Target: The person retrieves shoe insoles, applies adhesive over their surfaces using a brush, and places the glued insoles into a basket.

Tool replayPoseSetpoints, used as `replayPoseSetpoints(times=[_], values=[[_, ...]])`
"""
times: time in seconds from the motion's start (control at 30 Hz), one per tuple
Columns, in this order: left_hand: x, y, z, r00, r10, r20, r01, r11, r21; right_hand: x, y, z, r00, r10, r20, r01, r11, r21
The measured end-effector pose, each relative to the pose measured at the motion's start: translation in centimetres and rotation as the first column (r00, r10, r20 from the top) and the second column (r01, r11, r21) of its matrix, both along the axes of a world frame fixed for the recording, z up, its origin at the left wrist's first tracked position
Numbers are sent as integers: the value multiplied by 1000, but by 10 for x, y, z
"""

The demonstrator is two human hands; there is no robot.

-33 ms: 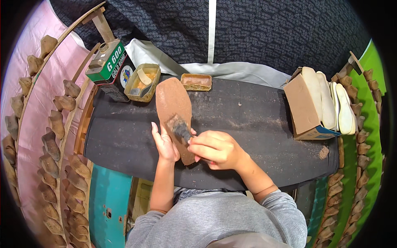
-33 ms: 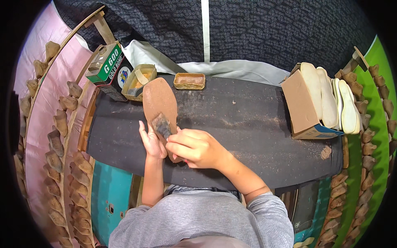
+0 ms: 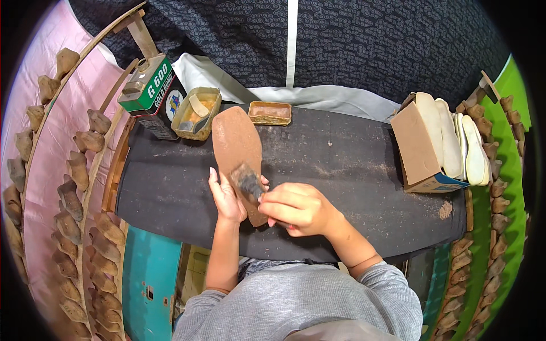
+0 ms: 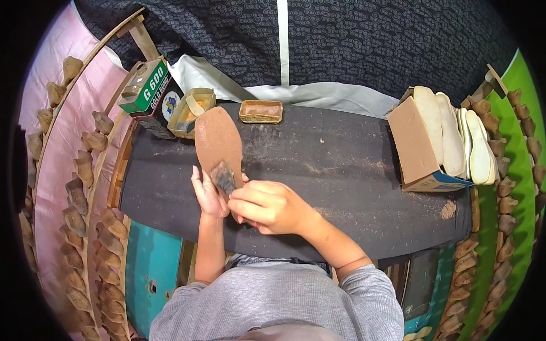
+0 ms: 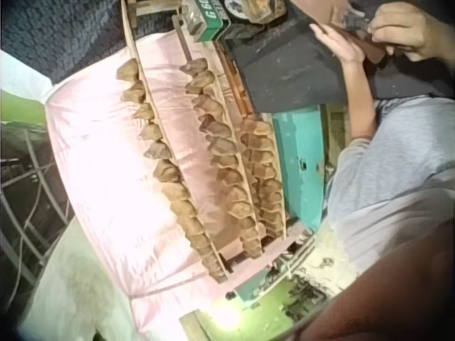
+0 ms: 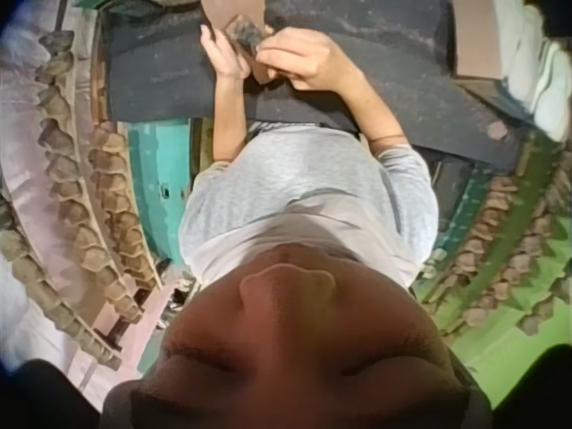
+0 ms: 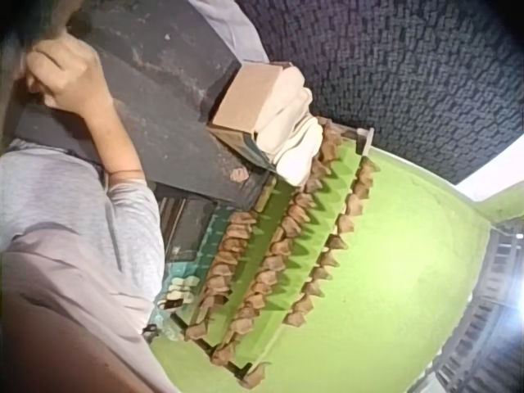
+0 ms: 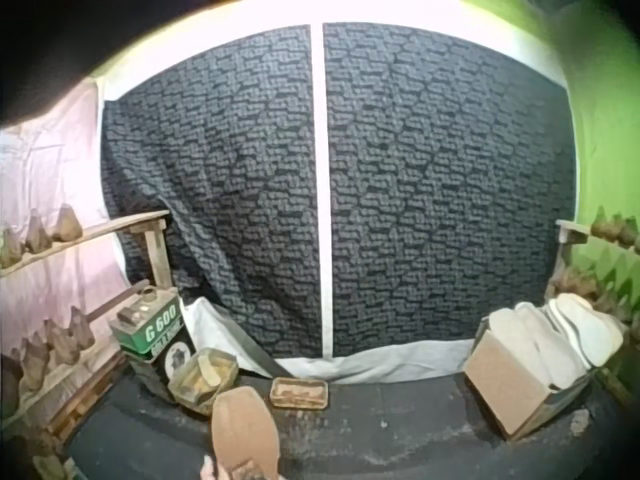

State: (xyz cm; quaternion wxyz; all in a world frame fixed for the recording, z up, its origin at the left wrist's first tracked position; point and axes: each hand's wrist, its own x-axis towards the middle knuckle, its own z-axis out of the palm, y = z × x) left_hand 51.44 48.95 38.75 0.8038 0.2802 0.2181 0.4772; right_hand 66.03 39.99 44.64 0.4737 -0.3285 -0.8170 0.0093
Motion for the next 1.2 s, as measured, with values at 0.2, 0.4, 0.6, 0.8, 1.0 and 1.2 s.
replayPoseSetpoints(times=[0.2,0.4,0.6,0.8,1.0,1.2], values=[[-10,4,-13,991,-42,125,38,998,40,3,-4,6,992,126,12,-122,977,-173],[-7,-2,-10,988,-1,154,-2,1000,21,-4,3,-3,999,-37,-35,38,998,41],[-18,10,-27,904,-326,276,243,924,295,4,-6,13,993,117,29,-112,986,-125],[-4,-10,-28,995,-28,94,27,1000,13,8,3,16,991,-126,-50,132,984,123],[-2,-9,-31,999,-32,9,32,998,52,7,-10,16,999,28,16,-26,996,-81],[-3,-15,-20,971,-235,41,227,963,146,19,15,20,957,-275,-96,286,947,143]])
